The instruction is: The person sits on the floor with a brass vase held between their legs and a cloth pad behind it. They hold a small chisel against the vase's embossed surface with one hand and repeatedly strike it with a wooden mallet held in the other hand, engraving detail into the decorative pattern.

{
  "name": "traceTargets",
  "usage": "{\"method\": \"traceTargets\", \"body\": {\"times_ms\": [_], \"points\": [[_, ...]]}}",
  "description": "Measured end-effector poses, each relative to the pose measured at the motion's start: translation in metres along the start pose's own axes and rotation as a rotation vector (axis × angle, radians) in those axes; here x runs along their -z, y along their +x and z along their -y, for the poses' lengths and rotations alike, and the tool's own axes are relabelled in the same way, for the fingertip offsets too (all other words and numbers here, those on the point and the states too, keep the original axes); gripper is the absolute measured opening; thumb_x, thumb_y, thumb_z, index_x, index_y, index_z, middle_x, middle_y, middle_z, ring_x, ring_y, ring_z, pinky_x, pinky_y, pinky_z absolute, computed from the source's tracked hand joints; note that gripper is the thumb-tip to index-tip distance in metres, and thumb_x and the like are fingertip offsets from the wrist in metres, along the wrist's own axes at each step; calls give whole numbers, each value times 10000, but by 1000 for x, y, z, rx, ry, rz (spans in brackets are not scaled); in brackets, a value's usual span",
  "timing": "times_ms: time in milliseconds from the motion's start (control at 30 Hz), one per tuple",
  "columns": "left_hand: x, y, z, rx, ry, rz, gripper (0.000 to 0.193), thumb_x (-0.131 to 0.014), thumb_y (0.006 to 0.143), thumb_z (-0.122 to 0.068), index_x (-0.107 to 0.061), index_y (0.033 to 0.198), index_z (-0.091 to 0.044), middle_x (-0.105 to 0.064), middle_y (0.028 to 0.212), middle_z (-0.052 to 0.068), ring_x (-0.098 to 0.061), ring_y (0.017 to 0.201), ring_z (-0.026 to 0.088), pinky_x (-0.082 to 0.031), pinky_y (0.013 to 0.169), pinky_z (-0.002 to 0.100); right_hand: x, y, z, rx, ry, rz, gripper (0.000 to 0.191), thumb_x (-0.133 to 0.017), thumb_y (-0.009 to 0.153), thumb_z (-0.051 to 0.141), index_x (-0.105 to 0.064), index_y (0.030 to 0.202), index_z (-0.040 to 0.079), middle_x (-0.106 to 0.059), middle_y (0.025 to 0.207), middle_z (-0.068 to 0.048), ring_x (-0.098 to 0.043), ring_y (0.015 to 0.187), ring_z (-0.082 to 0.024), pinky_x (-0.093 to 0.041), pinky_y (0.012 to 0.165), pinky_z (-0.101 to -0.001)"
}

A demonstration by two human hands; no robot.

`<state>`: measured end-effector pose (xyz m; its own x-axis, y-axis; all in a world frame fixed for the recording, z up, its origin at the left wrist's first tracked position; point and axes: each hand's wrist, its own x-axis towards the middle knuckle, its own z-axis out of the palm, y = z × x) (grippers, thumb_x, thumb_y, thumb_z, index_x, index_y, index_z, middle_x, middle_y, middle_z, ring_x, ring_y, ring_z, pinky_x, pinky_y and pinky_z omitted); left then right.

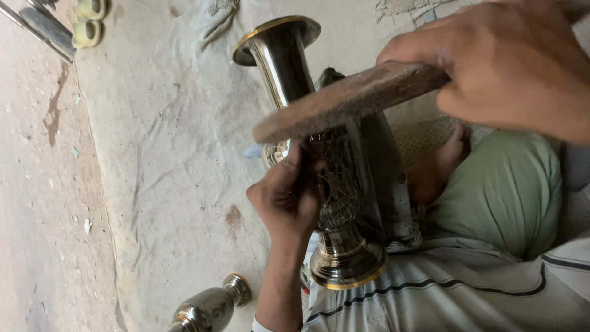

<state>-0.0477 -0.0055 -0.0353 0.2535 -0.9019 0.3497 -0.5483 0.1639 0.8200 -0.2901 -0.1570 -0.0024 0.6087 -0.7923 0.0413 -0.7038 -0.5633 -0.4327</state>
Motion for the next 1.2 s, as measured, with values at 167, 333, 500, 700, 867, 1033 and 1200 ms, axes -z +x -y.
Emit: {"method": "traceTargets", "body": {"times_ms": [167, 333, 500, 700, 867, 1033, 1200], "points": [[18, 17, -12, 66, 78, 280, 566, -646, 803, 185, -699, 1310, -61, -815, 994, 95, -792, 912, 108, -616, 817, 233, -27, -27, -6, -228, 340, 33, 411, -760, 881, 56, -685, 1278, 133, -741, 807, -2, -691, 627, -132, -555, 591, -324], [25, 39, -15, -20, 66, 523, 519, -662, 842, 189, -715, 1290, -68, -810, 1008, 82, -800, 923, 105, -644, 814, 255, -81, -74, -9, -245, 644, -300, 342, -796, 909, 61, -676, 1227, 97, -715, 929, -24, -691, 814, -122, -594, 791, -314], [34, 62, -11, -140, 17, 805, 550, -663, 697, 190, -740, 1172, -74, -797, 979, 80, -805, 911, 175, -644, 796, 281, -132, -116, 8, -353, 961, -530, 366, -786, 867, -36, -664, 1198, 62, -700, 958, -44, -688, 897, -111, -571, 832, -296], [32, 76, -12, -191, -52, 955, 648, -615, 661, 184, -722, 1252, -60, -788, 1030, 81, -792, 908, 196, -647, 835, 294, -184, -147, 23, -403, 934, -751, 184, -788, 1000, -41, -674, 1124, 31, -700, 1023, -36, -675, 965, -100, -561, 915, -247], [31, 82, -12, -222, 61, 1076, 659, -640, 640, 161, -755, 1232, -104, -806, 1000, 82, -785, 824, 201, -604, 683, 310, -191, -157, 31, -354, 628, -726, 167, -780, 991, -26, -677, 1117, 12, -704, 1062, -99, -700, 983, -163, -550, 873, -276], [34, 61, -15, -193, 18, 775, 472, -660, 692, 128, -701, 1103, -101, -799, 994, 99, -788, 856, 175, -625, 708, 285, -182, -140, 16, -623, 549, -358, 322, -804, 848, 49, -672, 1140, 22, -726, 990, -126, -730, 915, -229, -541, 782, -373], [28, 34, -10, -47, 56, 473, 440, -749, 899, 84, -707, 1303, -85, -795, 954, 100, -796, 872, 109, -596, 766, 242, -158, -111, -10, -428, 501, -339, 362, -777, 870, 46, -663, 1213, 28, -710, 1032, -139, -694, 940, -279, -555, 784, -396]]}}
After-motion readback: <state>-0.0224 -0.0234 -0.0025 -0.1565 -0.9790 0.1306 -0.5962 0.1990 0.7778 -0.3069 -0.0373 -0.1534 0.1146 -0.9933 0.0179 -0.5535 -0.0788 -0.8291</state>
